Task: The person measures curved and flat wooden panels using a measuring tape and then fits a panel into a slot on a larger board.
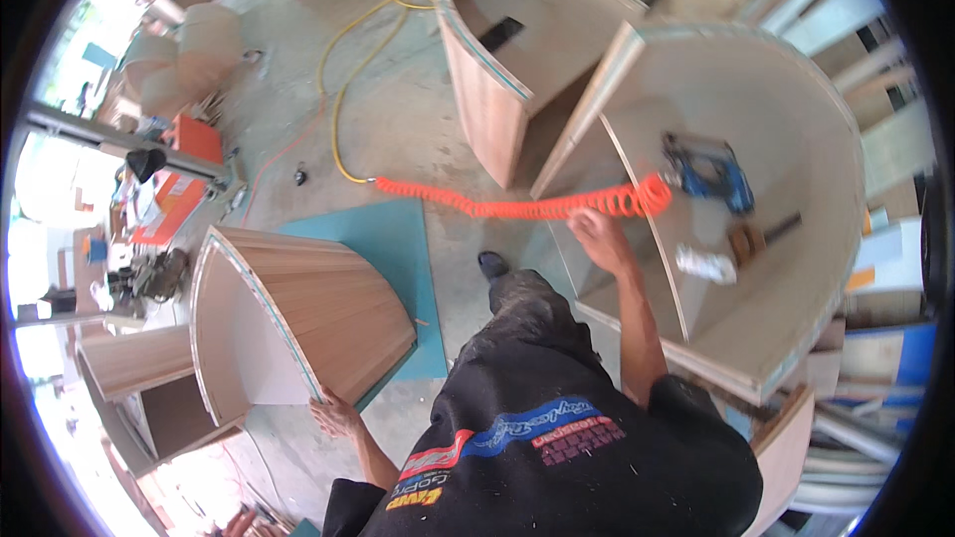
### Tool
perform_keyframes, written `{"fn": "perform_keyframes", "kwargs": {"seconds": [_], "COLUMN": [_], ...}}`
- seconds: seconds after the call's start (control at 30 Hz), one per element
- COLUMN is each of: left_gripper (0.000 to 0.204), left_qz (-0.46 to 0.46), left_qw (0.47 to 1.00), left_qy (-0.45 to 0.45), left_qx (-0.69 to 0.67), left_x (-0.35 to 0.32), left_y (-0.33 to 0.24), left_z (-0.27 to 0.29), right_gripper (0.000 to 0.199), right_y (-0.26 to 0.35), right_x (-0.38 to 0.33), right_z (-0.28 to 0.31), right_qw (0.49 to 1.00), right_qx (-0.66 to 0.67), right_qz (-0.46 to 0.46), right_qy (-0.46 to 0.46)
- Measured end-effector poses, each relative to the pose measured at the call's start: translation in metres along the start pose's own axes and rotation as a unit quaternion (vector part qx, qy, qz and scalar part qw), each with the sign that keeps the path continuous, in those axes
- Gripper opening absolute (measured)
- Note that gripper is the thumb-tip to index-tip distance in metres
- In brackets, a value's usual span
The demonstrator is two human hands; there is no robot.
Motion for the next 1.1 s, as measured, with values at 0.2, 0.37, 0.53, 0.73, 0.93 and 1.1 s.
{"fn": "perform_keyframes", "kwargs": {"seconds": [0.2, 0.37, 0.53, 0.73, 0.93, 1.1], "left_gripper": [0.068, 0.070, 0.074, 0.075, 0.066, 0.073], "left_qz": [-0.061, 0.042, 0.143, 0.113, 0.171, 0.238], "left_qw": [0.997, 0.981, 0.923, 0.943, 0.944, 0.909], "left_qy": [-0.005, 0.097, 0.306, 0.289, 0.044, 0.116], "left_qx": [-0.040, -0.162, -0.185, -0.124, -0.280, -0.323], "left_x": [0.013, 0.023, 0.026, 0.128, 0.373, 0.461], "left_y": [0.037, 0.015, 0.027, 0.047, -0.066, -0.124], "left_z": [-0.009, 0.008, -0.013, -0.022, 0.001, -0.091], "right_gripper": [0.040, 0.046, 0.048, 0.044, 0.035, 0.023], "right_y": [0.001, 0.053, 0.065, 0.076, 0.088, 0.151], "right_x": [0.075, 0.120, 0.163, 0.202, 0.248, 0.366], "right_z": [-0.053, -0.131, -0.237, -0.388, -0.476, -0.547], "right_qw": [0.986, 0.948, 0.905, 0.832, 0.770, 0.867], "right_qx": [-0.083, -0.211, -0.304, -0.369, -0.419, -0.217], "right_qz": [-0.050, -0.099, -0.013, 0.041, -0.007, -0.188], "right_qy": [0.133, 0.216, 0.299, 0.412, 0.481, 0.407]}}
Point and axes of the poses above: each hand's wrist, its own x-axis towards the middle knuckle, its own z-axis out of the back of the hand, y = z × x, the point moved 10 cm from there along x, towards the middle knuckle, and after that the axes turned 12 degrees about -z, right-handed, at the moved point
